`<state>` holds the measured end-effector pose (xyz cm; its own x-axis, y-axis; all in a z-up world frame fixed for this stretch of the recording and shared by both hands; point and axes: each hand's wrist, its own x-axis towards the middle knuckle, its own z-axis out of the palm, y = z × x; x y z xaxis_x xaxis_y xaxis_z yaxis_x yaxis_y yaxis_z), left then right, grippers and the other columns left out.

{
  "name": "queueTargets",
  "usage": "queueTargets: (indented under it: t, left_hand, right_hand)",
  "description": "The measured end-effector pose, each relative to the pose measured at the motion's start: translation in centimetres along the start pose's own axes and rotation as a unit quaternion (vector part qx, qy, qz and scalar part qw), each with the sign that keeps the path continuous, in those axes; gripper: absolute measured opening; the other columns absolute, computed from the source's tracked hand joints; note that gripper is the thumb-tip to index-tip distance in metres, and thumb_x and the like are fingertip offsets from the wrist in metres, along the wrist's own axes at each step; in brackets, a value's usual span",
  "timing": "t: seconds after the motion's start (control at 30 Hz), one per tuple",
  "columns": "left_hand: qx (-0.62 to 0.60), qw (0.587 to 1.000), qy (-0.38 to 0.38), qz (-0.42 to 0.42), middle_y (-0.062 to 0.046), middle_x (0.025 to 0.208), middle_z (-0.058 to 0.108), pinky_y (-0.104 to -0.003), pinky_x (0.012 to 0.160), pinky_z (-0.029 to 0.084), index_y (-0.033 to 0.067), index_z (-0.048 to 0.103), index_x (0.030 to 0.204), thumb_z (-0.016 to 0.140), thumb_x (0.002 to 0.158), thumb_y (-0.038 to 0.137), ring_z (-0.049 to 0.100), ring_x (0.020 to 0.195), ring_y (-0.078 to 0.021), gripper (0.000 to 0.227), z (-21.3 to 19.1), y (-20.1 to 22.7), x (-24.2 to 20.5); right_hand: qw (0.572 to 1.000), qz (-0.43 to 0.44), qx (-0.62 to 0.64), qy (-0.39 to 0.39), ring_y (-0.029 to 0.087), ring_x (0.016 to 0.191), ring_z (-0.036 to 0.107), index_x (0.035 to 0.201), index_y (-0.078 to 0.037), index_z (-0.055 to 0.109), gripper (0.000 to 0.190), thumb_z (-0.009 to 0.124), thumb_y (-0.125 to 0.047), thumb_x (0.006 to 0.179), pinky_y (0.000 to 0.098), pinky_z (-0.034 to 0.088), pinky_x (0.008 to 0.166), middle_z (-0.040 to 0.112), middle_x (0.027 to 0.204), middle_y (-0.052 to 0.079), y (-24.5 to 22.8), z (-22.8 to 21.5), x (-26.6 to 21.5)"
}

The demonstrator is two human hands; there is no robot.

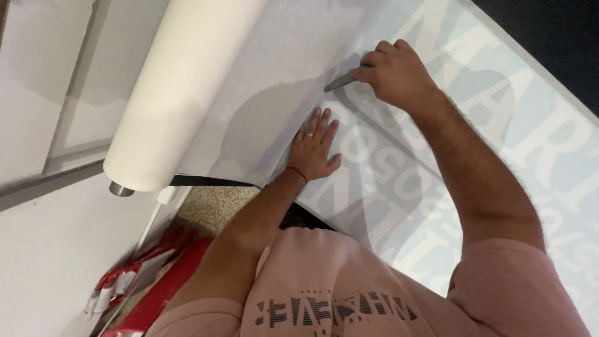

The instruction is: The person smooths a large sheet of printed vinyl on a table using a blue squeegee. They then use a utility knife and a metal ruler to trim the edges of the vinyl sheet, discarding the excess strips into a red bin.

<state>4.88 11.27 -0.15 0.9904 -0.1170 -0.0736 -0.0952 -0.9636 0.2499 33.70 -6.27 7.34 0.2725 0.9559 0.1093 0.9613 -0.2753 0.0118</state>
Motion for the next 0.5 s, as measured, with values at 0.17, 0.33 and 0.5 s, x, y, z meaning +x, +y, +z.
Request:
queueTargets:
  t: [0.17,0.33,0.5]
  left_hand:
    - [-0.002,1.000,-0.009,0.003,-0.021,0.190,0.021,-0.066,0.132,0.037,0.0088,0.042,0.178,0.055,0.105,0.064,0.019,0.176,-0.0419,0.092,-0.2,-0.3,0.2]
    - [0.009,1.000,-0.010,0.002,-0.020,0.189,0.024,-0.065,0.130,0.042,0.0097,0.043,0.178,0.059,0.102,0.063,0.023,0.176,-0.0416,0.093,-0.3,-0.2,0.4]
    - [0.002,1.000,0.013,0.010,-0.020,0.189,0.025,-0.058,0.128,0.048,0.0087,0.043,0.177,0.060,0.104,0.060,0.026,0.176,-0.0417,0.091,-0.2,0.0,0.2]
  right_hand:
    - [1.000,-0.017,0.004,-0.015,0.019,0.099,0.064,0.134,-0.046,0.085,0.057,0.078,-0.008,0.093,0.0365,0.044,0.078,0.079,0.112,-0.015,2.0,0.8,1.3]
    - [0.998,-0.051,0.003,0.044,0.018,0.091,0.064,0.129,-0.045,0.088,0.059,0.082,-0.004,0.086,0.0355,0.042,0.071,0.079,0.105,-0.014,4.5,1.2,1.7]
    - [0.998,-0.038,-0.028,0.033,0.018,0.096,0.065,0.137,-0.048,0.087,0.059,0.082,-0.016,0.088,0.0353,0.045,0.077,0.078,0.111,-0.014,7.4,1.9,0.8]
